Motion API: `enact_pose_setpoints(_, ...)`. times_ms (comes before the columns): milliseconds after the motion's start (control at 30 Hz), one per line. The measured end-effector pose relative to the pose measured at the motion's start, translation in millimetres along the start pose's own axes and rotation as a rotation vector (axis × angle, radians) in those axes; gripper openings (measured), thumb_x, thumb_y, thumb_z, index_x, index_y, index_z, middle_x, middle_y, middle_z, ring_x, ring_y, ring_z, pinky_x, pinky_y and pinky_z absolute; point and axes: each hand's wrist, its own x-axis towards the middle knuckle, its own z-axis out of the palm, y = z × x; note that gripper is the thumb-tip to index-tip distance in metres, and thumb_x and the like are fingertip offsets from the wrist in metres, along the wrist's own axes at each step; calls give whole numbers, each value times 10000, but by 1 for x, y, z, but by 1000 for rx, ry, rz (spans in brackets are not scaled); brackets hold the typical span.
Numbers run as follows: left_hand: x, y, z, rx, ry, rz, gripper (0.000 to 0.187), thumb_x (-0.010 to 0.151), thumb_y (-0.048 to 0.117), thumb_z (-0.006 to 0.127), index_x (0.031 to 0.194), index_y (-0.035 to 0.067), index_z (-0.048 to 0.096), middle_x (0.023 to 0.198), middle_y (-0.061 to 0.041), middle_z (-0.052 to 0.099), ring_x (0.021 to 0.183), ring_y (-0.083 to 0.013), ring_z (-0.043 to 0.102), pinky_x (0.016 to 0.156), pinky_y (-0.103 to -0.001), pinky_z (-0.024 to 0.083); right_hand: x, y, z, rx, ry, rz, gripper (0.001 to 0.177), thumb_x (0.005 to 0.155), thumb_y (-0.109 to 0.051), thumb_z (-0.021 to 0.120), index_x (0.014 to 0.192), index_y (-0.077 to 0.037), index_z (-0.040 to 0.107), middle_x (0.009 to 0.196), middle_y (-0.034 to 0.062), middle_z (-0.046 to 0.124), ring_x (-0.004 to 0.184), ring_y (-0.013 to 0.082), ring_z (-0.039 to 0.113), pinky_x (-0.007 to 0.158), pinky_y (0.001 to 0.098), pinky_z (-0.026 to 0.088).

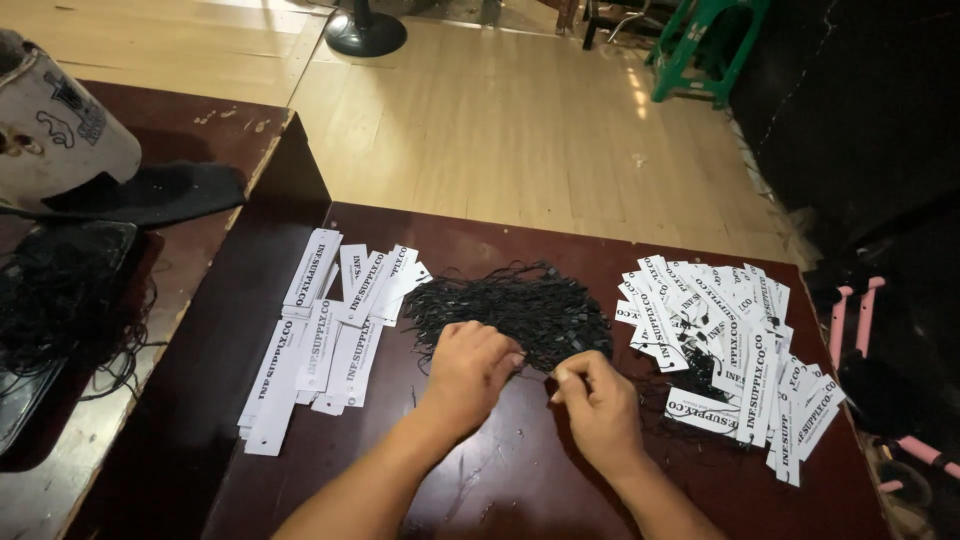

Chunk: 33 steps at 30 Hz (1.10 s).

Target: Attaching thin black strings to paper product labels by hand at a fast pace.

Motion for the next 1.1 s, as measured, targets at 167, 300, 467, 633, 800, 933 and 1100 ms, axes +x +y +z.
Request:
enact_pose_setpoints(167,6,-3,-9,-56,52,-49,57,947,139,678,914,178,702,766,37,627,747,-229,583,742,-405,398,6,1,-7,54,70,119,55,909,-143,654,876,-100,645,673,22,713,601,131,690,614,291,531)
enact_pose_setpoints(300,12,-8,-19,-34,151,-101,84,954,127,661,901,150,722,782,13,672,738,-257,596,710,-418,420,10,3,-12,19,162,159,36,920,-113,666,893,-99,647,707,34,690,628,143,633,605,299,479)
enact_pose_setpoints(467,13,-17,-21,-11,227,-160,130,975,157,642,868,133,712,759,-14,666,701,-256,595,666,-419,428,16,20,-20,181,381,69,94,983,-13,603,1065,-55,622,848,63,636,714,155,618,670,272,517)
enact_pose_setpoints(633,17,-10,-33,-104,232,-343,130,982,174,644,877,141,713,788,16,653,732,-192,602,683,-361,466,18,19,-30,274,473,45,108,1006,13,554,1061,-55,617,839,55,588,736,145,566,712,279,500)
enact_pose_setpoints(800,22,0,-42,-320,273,-470,106,917,124,716,971,112,806,876,2,657,779,-109,652,679,-244,522,13,33,-29,337,187,-186,236,905,113,519,899,-66,673,779,34,605,640,112,536,551,216,475)
enact_pose_setpoints(933,19,5,-35,-420,210,-324,102,889,51,755,970,82,807,854,-17,680,757,-127,666,667,-252,541,14,9,-28,354,-235,-321,197,764,73,573,824,-56,710,716,42,626,652,147,562,601,279,456)
enact_pose_setpoints(1100,6,8,-18,-398,-175,-303,159,860,197,780,1017,180,807,973,10,817,887,-142,758,817,-274,573,5,-16,-22,89,-352,-282,120,832,-71,676,896,-106,771,771,-27,669,564,77,532,518,237,391)
